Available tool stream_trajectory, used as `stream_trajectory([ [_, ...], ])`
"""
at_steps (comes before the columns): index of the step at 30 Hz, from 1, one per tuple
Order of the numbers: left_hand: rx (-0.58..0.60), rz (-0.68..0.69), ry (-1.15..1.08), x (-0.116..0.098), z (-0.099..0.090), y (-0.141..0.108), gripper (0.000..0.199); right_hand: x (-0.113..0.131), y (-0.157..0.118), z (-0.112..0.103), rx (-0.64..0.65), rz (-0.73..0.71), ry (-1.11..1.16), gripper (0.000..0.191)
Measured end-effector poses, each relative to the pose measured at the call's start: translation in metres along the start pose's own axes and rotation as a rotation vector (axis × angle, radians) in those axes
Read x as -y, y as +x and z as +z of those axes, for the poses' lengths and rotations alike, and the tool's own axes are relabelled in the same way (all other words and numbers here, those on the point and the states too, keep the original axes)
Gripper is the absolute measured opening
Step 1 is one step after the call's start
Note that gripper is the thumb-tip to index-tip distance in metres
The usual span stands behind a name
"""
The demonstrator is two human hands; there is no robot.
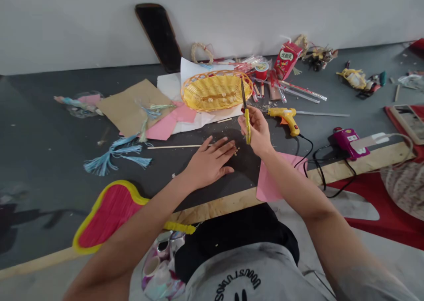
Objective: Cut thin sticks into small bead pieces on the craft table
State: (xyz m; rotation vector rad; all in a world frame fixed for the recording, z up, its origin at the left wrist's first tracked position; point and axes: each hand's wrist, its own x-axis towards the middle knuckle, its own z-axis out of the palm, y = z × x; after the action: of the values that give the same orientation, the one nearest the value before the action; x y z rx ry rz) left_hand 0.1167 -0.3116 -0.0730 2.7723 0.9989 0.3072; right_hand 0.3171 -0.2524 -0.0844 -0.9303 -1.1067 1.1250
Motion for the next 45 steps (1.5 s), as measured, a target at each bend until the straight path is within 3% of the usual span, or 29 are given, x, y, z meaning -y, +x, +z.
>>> stream_trajectory([
  [4, 0.089, -0.003, 0.031, 0.007, -0.005, -0.011, 0.053, -0.001, 0.003, -0.002, -0.016, -0.015, -0.016, 0.056],
  [9, 0.036, -0.005, 0.042, 0.007, -0.013, -0.017, 0.049, 0.002, 0.004, -0.003, -0.003, -0.021, -0.005, 0.058],
  [13, 0.04, 0.044, 0.043, -0.006, -0.007, -0.008, 0.045, 0.006, 0.002, -0.001, 0.019, -0.001, -0.022, 0.06],
  [16, -0.033, 0.048, 0.013, -0.012, -0.005, 0.001, 0.033, 0.006, 0.002, -0.001, 0.012, -0.011, -0.02, 0.061],
  [21, -0.207, -0.175, 0.013, -0.019, -0.004, 0.029, 0.021, 0.003, 0.003, -0.003, 0.024, -0.012, -0.071, 0.057],
  [25, -0.167, -0.282, 0.035, -0.024, 0.004, 0.054, 0.015, 0.0, 0.004, -0.004, 0.019, 0.002, -0.068, 0.057],
  [29, -0.149, -0.322, 0.004, -0.024, 0.01, 0.063, 0.014, 0.0, 0.006, -0.005, 0.025, 0.01, -0.054, 0.055],
  [35, -0.112, -0.367, -0.115, -0.017, -0.002, 0.051, 0.009, 0.003, 0.005, -0.004, 0.025, 0.015, -0.003, 0.059],
  [40, -0.241, -0.356, -0.339, 0.0, -0.023, 0.023, 0.012, 0.005, 0.001, -0.004, 0.064, 0.029, -0.062, 0.055],
  [45, -0.377, -0.577, -0.588, 0.013, -0.025, 0.003, 0.017, 0.006, -0.004, 0.0, 0.114, 0.035, -0.083, 0.055],
])
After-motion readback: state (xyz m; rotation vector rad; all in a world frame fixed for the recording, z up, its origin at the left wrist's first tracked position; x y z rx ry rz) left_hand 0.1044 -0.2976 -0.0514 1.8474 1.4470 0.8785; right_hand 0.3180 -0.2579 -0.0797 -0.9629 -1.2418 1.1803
